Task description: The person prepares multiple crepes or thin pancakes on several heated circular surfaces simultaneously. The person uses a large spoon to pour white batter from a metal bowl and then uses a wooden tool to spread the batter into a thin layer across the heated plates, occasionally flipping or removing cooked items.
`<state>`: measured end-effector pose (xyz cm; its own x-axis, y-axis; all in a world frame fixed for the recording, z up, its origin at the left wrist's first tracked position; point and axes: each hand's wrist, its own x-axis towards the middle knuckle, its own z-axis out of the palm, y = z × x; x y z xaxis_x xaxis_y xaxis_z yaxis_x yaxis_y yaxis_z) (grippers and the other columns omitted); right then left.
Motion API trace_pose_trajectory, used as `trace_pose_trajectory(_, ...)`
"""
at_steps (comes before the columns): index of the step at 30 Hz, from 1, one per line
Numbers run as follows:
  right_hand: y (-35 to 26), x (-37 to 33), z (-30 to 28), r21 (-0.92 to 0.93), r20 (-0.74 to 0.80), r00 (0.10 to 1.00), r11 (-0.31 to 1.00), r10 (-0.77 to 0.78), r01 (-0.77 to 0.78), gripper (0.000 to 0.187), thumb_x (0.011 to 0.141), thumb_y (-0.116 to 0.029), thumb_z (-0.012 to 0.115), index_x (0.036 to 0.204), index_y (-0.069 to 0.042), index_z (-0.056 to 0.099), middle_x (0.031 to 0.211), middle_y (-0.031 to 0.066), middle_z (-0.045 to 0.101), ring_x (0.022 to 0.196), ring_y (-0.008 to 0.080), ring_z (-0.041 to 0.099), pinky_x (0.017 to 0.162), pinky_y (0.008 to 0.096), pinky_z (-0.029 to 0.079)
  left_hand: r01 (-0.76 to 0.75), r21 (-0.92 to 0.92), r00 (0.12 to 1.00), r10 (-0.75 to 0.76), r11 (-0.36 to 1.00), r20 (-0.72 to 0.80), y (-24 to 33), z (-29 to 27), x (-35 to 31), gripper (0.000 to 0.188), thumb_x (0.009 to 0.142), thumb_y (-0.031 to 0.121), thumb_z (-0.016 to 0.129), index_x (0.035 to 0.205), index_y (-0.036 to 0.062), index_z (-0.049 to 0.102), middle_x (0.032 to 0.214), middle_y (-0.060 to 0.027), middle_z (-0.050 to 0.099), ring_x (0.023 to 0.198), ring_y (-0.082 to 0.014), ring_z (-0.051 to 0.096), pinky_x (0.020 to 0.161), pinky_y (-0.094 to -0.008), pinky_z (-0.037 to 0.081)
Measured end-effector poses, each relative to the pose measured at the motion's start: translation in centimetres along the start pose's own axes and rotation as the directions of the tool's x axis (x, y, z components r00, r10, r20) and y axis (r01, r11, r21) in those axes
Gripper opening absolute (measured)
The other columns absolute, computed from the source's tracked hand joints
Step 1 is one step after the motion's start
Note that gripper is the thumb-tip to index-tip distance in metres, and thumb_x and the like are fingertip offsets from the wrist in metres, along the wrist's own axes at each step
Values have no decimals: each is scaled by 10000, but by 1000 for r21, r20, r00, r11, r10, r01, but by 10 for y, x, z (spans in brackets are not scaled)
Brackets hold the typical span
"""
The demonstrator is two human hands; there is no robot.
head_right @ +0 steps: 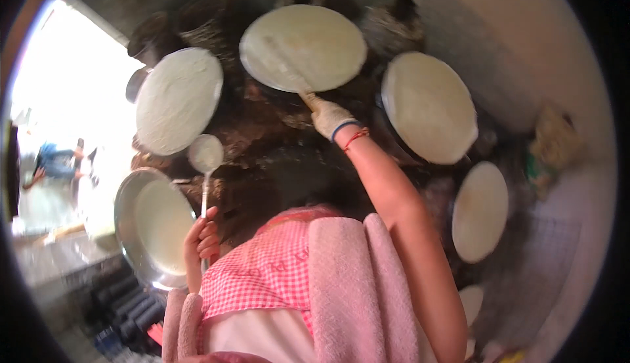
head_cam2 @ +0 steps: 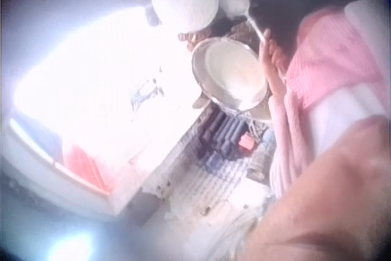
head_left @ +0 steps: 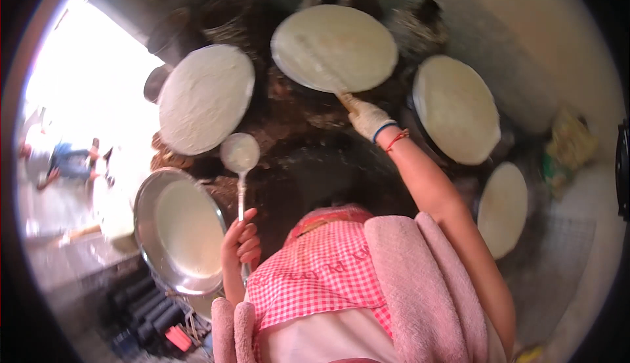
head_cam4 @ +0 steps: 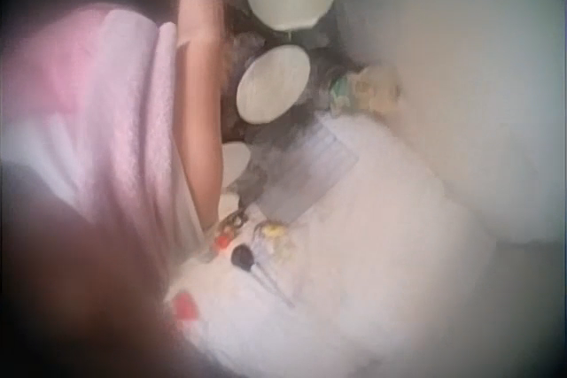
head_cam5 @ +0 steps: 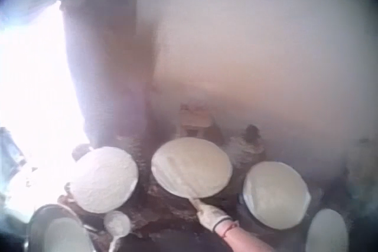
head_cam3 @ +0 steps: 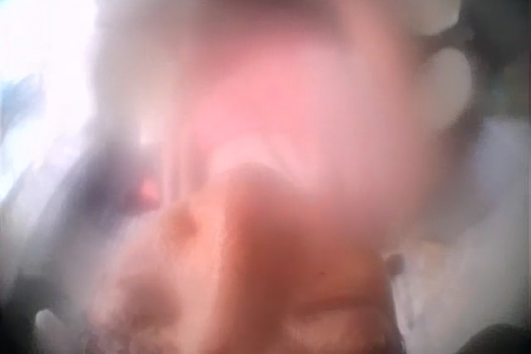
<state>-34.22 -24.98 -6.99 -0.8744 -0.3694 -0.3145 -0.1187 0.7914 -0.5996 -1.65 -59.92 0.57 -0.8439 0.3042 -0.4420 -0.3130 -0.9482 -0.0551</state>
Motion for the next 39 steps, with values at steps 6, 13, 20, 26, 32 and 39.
trace_pose_trajectory(6, 77, -100, 9, 209, -306, 952, 976, 4, 63, 464, 888, -352, 677, 1282, -110, 643, 1157, 209, 706, 1080, 407, 663, 939, 450, 532, 21, 99, 1000, -22, 995, 11, 8, -11, 6, 421, 1111, 147, 376, 1507, 4, 398, 713, 37, 279, 462, -66, 249, 358, -209, 255)
trace_pose_trajectory(13, 106, -72, -85, -34, -565, 770, 924, 296, -380, 644, 833, -460, 777, 1314, -78, 583, 1189, 179, 708, 1112, 384, 676, 957, 454, 545, 70, 21, 996, -71, 997, 51, -7, 26, 16, 437, 1123, 171, 354, 1510, -32, 363, 720, 29, 296, 468, -55, 254, 357, -204, 269)
trace_pose_trajectory(20, 122, -44, -107, -22, -403, 832, 905, 382, -426, 536, 855, -225, 680, 1354, -80, 548, 1174, 191, 693, 1069, 387, 673, 933, 470, 543, -116, 35, 989, 119, 993, -88, -60, 82, 14, 439, 1123, 166, 364, 1510, -40, 342, 727, 19, 314, 473, -48, 262, 355, -199, 256)
trace_pose_trajectory(26, 154, -109, -156, 886, -77, 857, 429, 510, -175, 293, 867, -176, 672, 1140, -94, 602, 635, 1, 514, 419, 108, 466, 354, 315, 396, -163, 18, 983, 164, 986, -78, -88, 109, 21, 438, 1123, 160, 360, 1507, -48, 338, 753, 11, 330, 483, -54, 278, 375, -204, 269)
trace_pose_trajectory(32, 192, -170, -188, 988, -117, 772, 152, 624, 27, 171, 882, -268, 707, 849, -153, 584, 487, -60, 376, 323, 98, 354, 299, 314, 295, -119, -63, 992, 116, 991, -51, -115, 124, 42, 462, 1120, 178, 361, 1507, -73, 324, 760, 11, 333, 482, -52, 285, 396, -211, 312)
trace_pose_trajectory(39, 201, -222, -195, 883, -382, 642, 57, 664, 466, 293, 895, -319, 692, 693, -210, 510, 480, -69, 354, 339, 111, 342, 317, 327, 310, 71, -117, 997, -66, 991, 46, -94, 123, 47, 472, 1113, 178, 386, 1507, -75, 322, 725, 26, 336, 487, -49, 313, 408, -219, 326)
